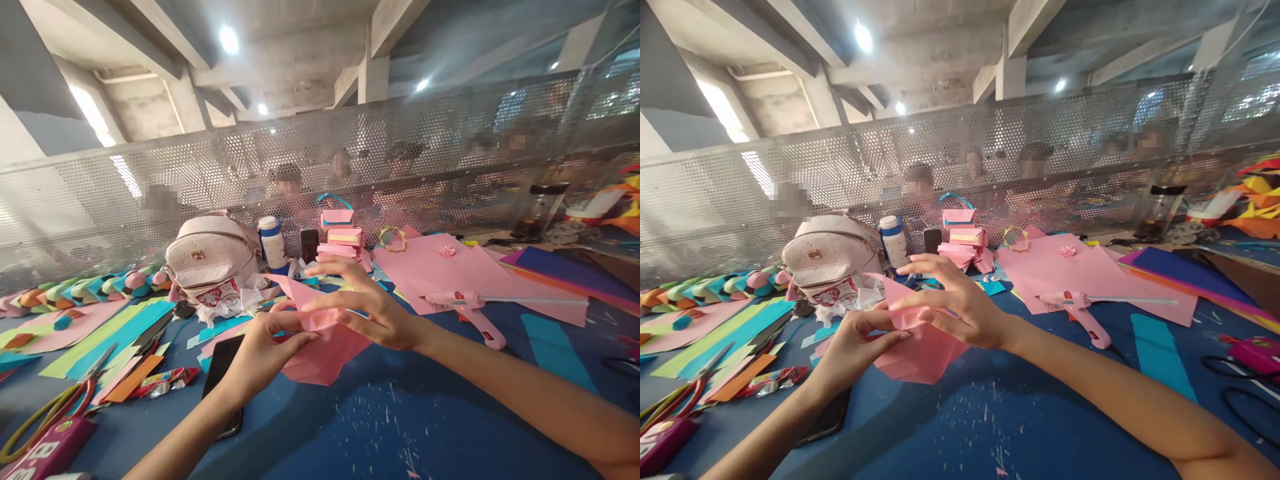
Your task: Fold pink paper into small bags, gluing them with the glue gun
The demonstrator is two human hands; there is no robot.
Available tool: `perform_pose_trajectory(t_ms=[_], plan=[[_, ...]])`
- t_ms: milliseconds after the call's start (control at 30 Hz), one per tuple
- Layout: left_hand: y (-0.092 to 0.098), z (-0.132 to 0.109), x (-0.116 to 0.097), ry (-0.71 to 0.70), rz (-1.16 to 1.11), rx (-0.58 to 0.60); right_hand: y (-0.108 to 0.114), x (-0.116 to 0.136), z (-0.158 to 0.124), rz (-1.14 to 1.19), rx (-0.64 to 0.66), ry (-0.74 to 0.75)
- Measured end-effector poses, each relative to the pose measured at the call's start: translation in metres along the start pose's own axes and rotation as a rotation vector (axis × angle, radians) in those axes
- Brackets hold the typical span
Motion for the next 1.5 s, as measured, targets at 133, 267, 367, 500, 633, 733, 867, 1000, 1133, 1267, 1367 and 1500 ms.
perform_pose_trajectory(t_ms=[133,267,367,500,633,733,867,1000,1133,1267,1367,1500], plan=[[-0.010,-0.006,-0.010,0.024,-0.020,0.138,0.005,0.011,0.004,-0.093,0.182,0.033],[-0.023,-0.012,-0.020,0.008,-0.033,0.267,0.003,0.019,0.005,-0.078,0.279,0.022],[-0.033,-0.019,-0.028,-0.031,-0.077,0.371,-0.001,0.028,0.005,-0.048,0.413,0.009],[-0.044,-0.033,-0.036,-0.012,-0.086,0.498,-0.006,0.039,-0.001,0.013,0.660,-0.108],[-0.038,-0.034,-0.048,-0.112,0.047,0.469,-0.005,0.041,-0.004,0.016,0.843,-0.299],[-0.030,-0.028,-0.060,-0.264,0.280,0.476,-0.003,0.043,0.000,0.067,0.945,-0.382],[-0.014,-0.017,-0.084,-0.490,0.639,0.319,-0.001,0.041,0.010,0.082,0.946,-0.398],[-0.008,-0.013,-0.093,-0.580,0.894,0.109,0.004,0.031,0.011,0.073,0.767,-0.454],[-0.009,-0.020,-0.072,-0.499,0.790,-0.125,0.001,0.013,-0.006,0.207,0.545,-0.571],[-0.031,-0.036,-0.036,-0.407,0.398,-0.104,-0.012,-0.009,-0.036,0.413,0.334,-0.727],[-0.057,-0.048,-0.013,-0.324,0.239,0.021,-0.025,-0.015,-0.053,0.580,0.273,-0.770],[-0.073,-0.056,0.003,-0.293,0.161,0.006,-0.033,-0.014,-0.064,0.680,0.266,-0.787]])
Point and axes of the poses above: each hand's wrist, its own z-axis towards the middle knuckle, its own y-axis out of the back of the hand, x = y × z, the point moved 6 cm from there along z, towards the middle knuckle, and after that the axes turned 9 degrees about -y, right-handed, at the moved point
